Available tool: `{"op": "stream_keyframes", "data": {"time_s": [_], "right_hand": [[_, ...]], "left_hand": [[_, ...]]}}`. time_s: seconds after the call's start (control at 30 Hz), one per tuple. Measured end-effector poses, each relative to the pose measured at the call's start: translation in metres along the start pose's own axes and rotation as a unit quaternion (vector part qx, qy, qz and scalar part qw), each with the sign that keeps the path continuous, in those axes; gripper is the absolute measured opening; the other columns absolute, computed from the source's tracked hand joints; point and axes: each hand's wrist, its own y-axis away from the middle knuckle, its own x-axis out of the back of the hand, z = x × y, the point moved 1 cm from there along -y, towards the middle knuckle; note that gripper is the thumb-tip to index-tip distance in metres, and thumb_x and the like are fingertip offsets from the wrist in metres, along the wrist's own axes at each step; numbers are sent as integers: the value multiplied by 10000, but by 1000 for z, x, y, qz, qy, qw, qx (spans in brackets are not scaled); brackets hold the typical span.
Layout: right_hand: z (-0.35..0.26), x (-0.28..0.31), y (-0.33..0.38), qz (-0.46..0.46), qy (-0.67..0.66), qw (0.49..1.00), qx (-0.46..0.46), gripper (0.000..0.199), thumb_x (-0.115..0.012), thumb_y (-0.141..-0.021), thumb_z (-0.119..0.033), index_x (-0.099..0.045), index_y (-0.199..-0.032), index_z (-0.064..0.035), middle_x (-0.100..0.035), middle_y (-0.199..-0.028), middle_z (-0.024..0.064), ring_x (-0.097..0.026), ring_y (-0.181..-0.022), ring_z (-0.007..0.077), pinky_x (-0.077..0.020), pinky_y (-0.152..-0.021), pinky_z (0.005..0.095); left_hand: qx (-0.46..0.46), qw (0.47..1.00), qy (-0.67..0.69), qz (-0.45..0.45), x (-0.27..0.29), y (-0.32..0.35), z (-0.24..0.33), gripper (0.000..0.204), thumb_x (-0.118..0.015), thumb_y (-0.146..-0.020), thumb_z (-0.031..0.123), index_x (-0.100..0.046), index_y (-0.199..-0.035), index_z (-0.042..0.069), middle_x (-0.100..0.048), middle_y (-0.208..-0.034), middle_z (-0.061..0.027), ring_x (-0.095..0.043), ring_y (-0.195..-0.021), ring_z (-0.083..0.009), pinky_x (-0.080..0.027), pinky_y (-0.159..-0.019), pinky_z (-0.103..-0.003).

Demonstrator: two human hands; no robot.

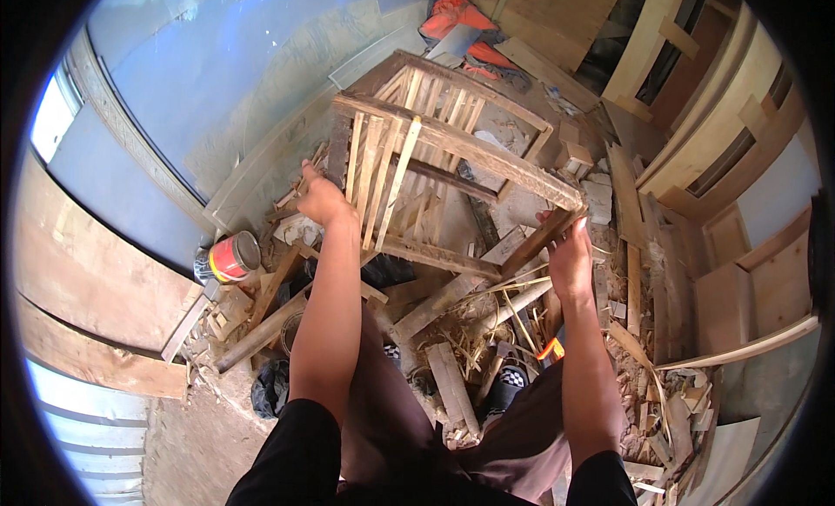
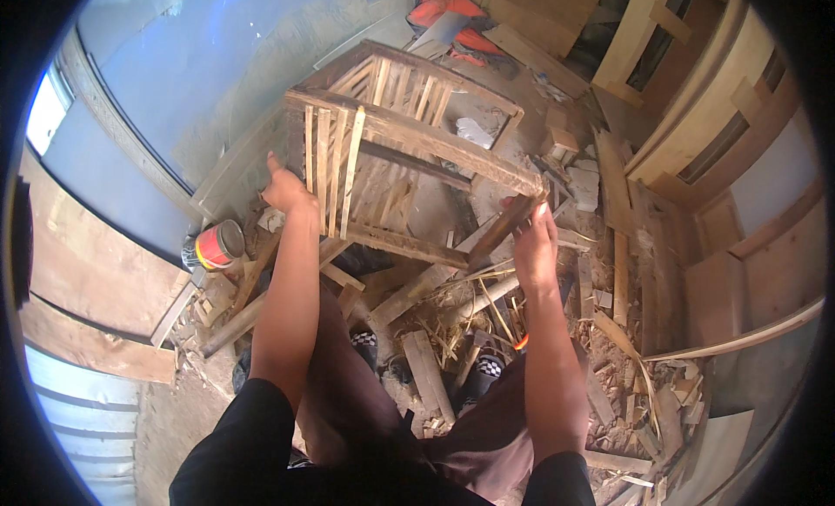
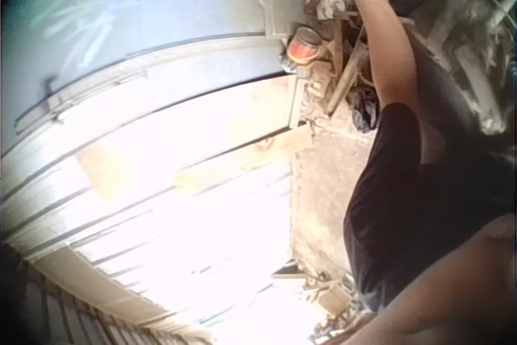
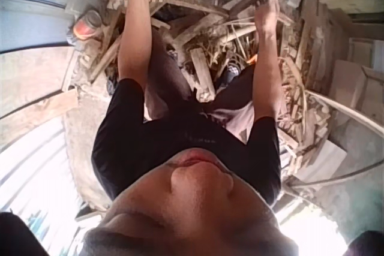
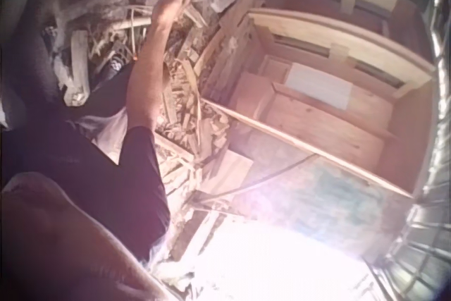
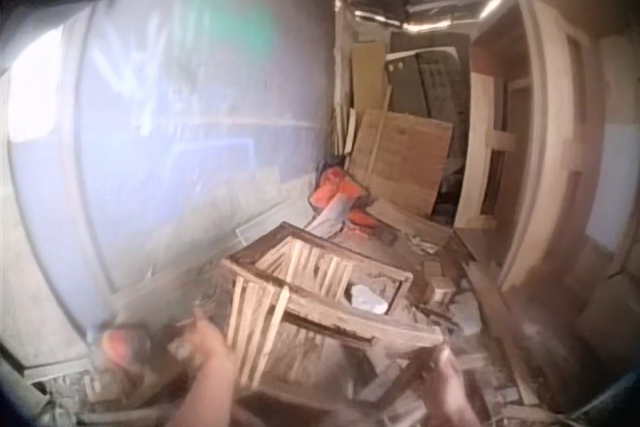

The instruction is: The person sits on the floor and dismantles a wooden chair frame using a hammer and a hand saw. They first use the hammer to loosen parts of the frame, then switch to the saw to cut through the wooden slats and frame members, separating the chair into smaller pieces.

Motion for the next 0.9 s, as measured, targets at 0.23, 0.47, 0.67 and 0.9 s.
{"op": "stream_keyframes", "data": {"time_s": [0.23, 0.47, 0.67, 0.9], "right_hand": [[-22, -60, -65, 233, 76, 968, 44, 459, -719, -989, -515, -674, -987, -59, -566, -744, 1, -519, -644, 90, -394, -582, 258], [-18, -66, -105, 292, 128, 944, 86, 433, -814, -932, -445, -713, -845, -33, -549, -711, -25, -444, -619, 61, -336, -556, 247], [-12, -61, -112, 304, 159, 923, 173, 328, -816, -961, -302, -764, -928, 21, -624, -783, -29, -490, -686, 54, -391, -631, 225], [11, -29, -135, 291, 360, 860, 213, 616, -881, -859, -461, -765, -1106, 91, -776, -956, 120, -708, -911, 224, -546, -911, 389]], "left_hand": [[158, 981, -100, -48, -12, -57, -85, 758, -432, -1088, 513, -404, -1540, -95, -507, -1551, -194, -561, -1355, -347, -450, -1133, -463], [242, 839, -368, -320, -28, -51, -129, 768, -385, -1072, 641, -336, -1636, 121, -285, -1708, -181, -236, -1581, -359, -208, -1241, -611], [242, 795, -421, -363, -35, -32, -101, 759, -245, -1068, 716, -405, -1628, 230, -297, -1715, -128, -208, -1593, -353, -180, -1240, -676], [248, 805, -394, -367, -38, -29, -103, 736, -256, -1076, 704, -606, -1474, 193, -376, -1671, -132, -271, -1559, -337, -220, -1238, -629]]}}
